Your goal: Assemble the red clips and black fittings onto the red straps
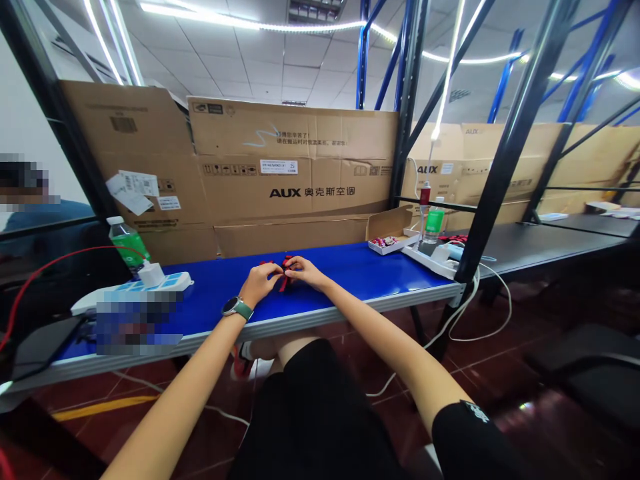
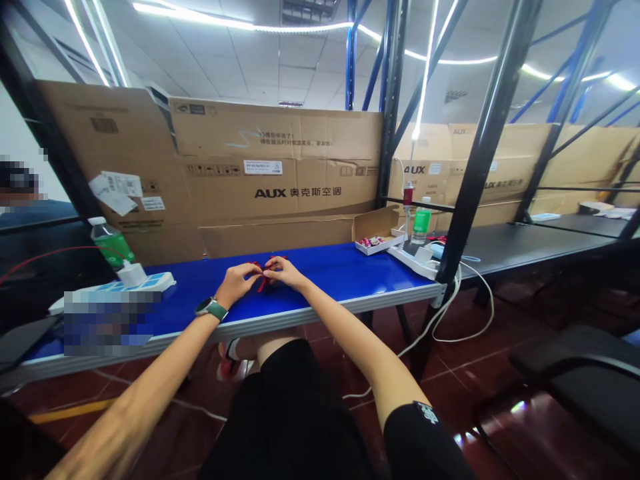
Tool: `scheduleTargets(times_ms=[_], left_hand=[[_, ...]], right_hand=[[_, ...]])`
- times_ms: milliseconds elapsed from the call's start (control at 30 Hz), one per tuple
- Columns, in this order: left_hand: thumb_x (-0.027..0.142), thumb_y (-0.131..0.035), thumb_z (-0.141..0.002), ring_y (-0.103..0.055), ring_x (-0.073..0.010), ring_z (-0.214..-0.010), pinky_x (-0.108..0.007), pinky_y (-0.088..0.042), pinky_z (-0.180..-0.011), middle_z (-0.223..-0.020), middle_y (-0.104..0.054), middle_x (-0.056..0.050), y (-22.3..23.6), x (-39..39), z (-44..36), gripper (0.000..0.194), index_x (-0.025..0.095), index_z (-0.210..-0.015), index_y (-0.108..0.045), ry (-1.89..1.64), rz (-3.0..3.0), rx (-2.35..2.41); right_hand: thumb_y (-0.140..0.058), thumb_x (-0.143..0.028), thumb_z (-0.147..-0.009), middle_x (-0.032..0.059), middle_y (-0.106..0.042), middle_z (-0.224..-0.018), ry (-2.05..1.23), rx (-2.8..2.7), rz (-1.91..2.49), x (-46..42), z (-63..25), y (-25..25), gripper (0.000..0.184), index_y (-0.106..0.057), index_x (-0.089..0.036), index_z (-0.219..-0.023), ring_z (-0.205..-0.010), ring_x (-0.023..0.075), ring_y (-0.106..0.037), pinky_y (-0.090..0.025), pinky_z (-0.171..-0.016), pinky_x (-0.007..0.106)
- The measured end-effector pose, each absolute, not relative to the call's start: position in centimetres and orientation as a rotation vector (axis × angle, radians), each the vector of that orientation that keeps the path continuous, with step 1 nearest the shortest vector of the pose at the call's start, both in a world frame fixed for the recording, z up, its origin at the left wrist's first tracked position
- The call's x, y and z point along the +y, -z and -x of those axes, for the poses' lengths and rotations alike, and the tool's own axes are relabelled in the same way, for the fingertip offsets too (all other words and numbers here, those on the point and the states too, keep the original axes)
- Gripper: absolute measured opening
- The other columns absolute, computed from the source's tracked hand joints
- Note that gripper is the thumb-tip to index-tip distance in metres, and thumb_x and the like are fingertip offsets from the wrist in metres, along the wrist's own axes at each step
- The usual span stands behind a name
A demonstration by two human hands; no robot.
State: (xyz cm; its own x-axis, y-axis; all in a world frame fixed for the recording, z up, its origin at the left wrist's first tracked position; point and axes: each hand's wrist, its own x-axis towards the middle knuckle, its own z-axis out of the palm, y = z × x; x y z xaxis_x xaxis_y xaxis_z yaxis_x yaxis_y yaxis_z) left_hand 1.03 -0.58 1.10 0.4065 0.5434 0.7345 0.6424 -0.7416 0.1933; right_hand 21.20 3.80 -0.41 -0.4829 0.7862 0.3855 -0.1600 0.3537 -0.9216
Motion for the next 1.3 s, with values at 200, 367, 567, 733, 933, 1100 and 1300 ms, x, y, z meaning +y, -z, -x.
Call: scheduleTargets(times_ms=[200,367,567,733,933,1100,1300], left_hand=[[0.027,-0.056,-0.093,-0.068,-0.0201,-0.086,-0.033,-0.052,-0.083,-0.093,-0.073,-0.007,-1.2,-1.0,-1.4,0.014,0.019,-0.094,-0.068,1.235,2.522,-1.02],[0.024,-0.059,-0.089,-0.063,-0.0173,-0.077,-0.03,-0.05,-0.076,-0.084,-0.068,-0.004,-1.4,-1.4,-1.5,0.007,0.019,-0.087,-0.064,1.188,2.573,-0.988],[0.021,-0.058,-0.086,-0.061,-0.0162,-0.076,-0.029,-0.049,-0.077,-0.083,-0.066,-0.002,-1.4,-1.3,-1.6,0.004,0.02,-0.085,-0.061,1.215,2.531,-0.964],[0.021,-0.058,-0.086,-0.063,-0.0171,-0.079,-0.031,-0.05,-0.08,-0.085,-0.067,-0.003,-1.4,-1.1,-1.6,0.004,0.02,-0.088,-0.061,1.276,2.496,-1.017],[0.037,-0.063,-0.089,-0.064,-0.0194,-0.084,-0.032,-0.053,-0.076,-0.098,-0.068,-0.006,-1.3,-1.1,-1.9,0.023,0.021,-0.106,-0.059,1.323,2.61,-1.164],[0.024,-0.056,-0.09,-0.064,-0.0199,-0.085,-0.033,-0.051,-0.081,-0.094,-0.068,-0.004,-1.2,-0.6,-1.4,0.006,0.022,-0.094,-0.061,1.2,2.6,-1.16],[0.016,-0.059,-0.081,-0.063,-0.0265,-0.097,-0.04,-0.047,-0.089,-0.099,-0.07,-0.007,-1.0,-0.3,-0.6,0.011,0.022,-0.082,-0.069,1.025,2.266,-1.448]], right_hand=[[-0.09,-0.048,-0.061,-0.0001,-0.066,-0.086,-1.387,-1.673,0.547,3.6,-21.4,0.3,0.06,-0.057,-0.018,-0.101,-0.076,0.0155,-0.068,-0.059,-0.073,0.031],[-0.088,-0.047,-0.064,-0.0009,-0.068,-0.083,-1.446,-1.724,0.549,3.8,-21.4,0.7,0.058,-0.056,-0.019,-0.103,-0.069,0.0139,-0.066,-0.055,-0.067,0.027],[-0.084,-0.039,-0.071,-0.0015,-0.065,-0.089,-1.47,-1.587,0.552,3.6,-21.3,0.3,0.044,-0.054,-0.021,-0.097,-0.072,0.0119,-0.062,-0.052,-0.066,0.024],[-0.081,-0.038,-0.074,-0.0003,-0.064,-0.094,-1.418,-1.556,0.6,3.2,-21.5,-0.3,0.04,-0.054,-0.022,-0.098,-0.072,0.012,-0.061,-0.051,-0.064,0.023],[-0.068,-0.044,-0.086,-0.0039,-0.058,-0.081,-1.346,-1.595,0.618,3.5,-21.5,0.1,0.034,-0.049,-0.025,-0.106,-0.063,0.0133,-0.06,-0.048,-0.056,0.024],[-0.061,-0.047,-0.09,-0.0047,-0.056,-0.077,-1.143,-1.751,0.709,3.9,-21.4,0.3,0.03,-0.048,-0.023,-0.104,-0.056,0.0112,-0.052,-0.04,-0.052,0.022],[-0.075,-0.043,-0.077,-0.0022,-0.062,-0.088,-0.698,-2.029,0.739,3.7,-21.8,0.3,0.033,-0.059,-0.021,-0.096,-0.08,0.0139,-0.057,-0.044,-0.075,0.025]])
